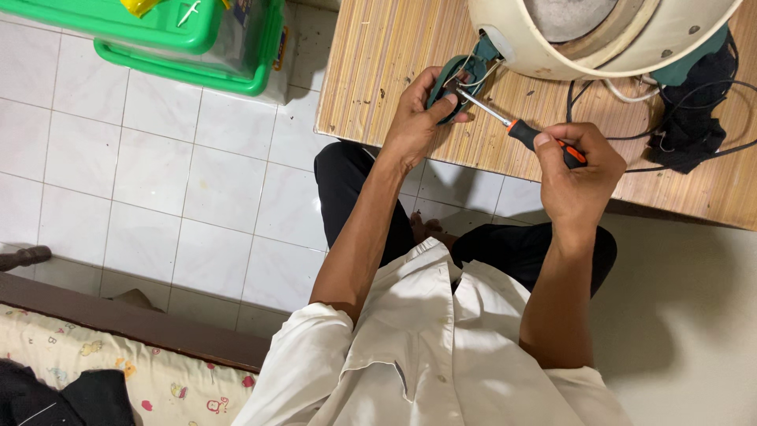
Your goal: The person sits on the floor and repairs a small electric appliance, using a screwdriver to unscrew and open a green plastic component attached to the appliance base, handling small internal parts and wires, then reassembling the component and reattaching it to the appliance.
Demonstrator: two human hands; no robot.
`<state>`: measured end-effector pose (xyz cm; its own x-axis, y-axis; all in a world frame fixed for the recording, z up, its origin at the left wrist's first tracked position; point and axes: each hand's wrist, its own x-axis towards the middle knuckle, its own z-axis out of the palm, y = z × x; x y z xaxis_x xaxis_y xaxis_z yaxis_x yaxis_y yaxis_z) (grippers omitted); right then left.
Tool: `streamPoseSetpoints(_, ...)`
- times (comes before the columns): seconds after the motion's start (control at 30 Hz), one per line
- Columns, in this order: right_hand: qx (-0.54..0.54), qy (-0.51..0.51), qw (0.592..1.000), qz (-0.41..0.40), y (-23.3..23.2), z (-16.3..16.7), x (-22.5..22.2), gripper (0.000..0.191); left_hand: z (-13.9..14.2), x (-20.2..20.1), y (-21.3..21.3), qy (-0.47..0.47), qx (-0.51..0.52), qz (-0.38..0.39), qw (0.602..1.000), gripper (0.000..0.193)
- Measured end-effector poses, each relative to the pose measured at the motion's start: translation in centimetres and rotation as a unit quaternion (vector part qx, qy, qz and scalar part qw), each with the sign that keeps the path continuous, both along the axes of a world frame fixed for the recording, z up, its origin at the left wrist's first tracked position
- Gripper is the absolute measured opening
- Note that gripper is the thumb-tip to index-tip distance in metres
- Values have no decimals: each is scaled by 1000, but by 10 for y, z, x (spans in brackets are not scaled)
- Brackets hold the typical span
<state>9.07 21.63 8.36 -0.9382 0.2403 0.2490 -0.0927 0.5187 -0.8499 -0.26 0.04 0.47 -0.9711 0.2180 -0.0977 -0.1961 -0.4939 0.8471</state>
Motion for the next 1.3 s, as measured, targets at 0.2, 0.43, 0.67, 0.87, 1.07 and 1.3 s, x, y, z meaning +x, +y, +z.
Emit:
streamPoseSetpoints(0.2,23,9,999,21,-6,18,-1,9,-1,0,1,17,2,-7,1000,23)
streamPoseSetpoints(0.43,190,131,964,132,-22,72,-7,18,-2,3,4,45,-32,-7,998,25)
streamPoseSetpoints(0.67,326,-51,943,37,-40,89,-16,36,-7,9,3,41,-21,-11,999,28)
streamPoseSetpoints(0.87,301,152,925,173,-43,96,-18,44,-6,6,1,39,-8,-10,999,28)
streamPoseSetpoints(1.07,268,8,959,90,-53,103,-20,45,-5,9,-1,30,14,-10,999,27)
streamPoseSetpoints(1.3,285,158,934,147,-58,110,-23,51,-2,7,-2,41,-3,-13,999,25)
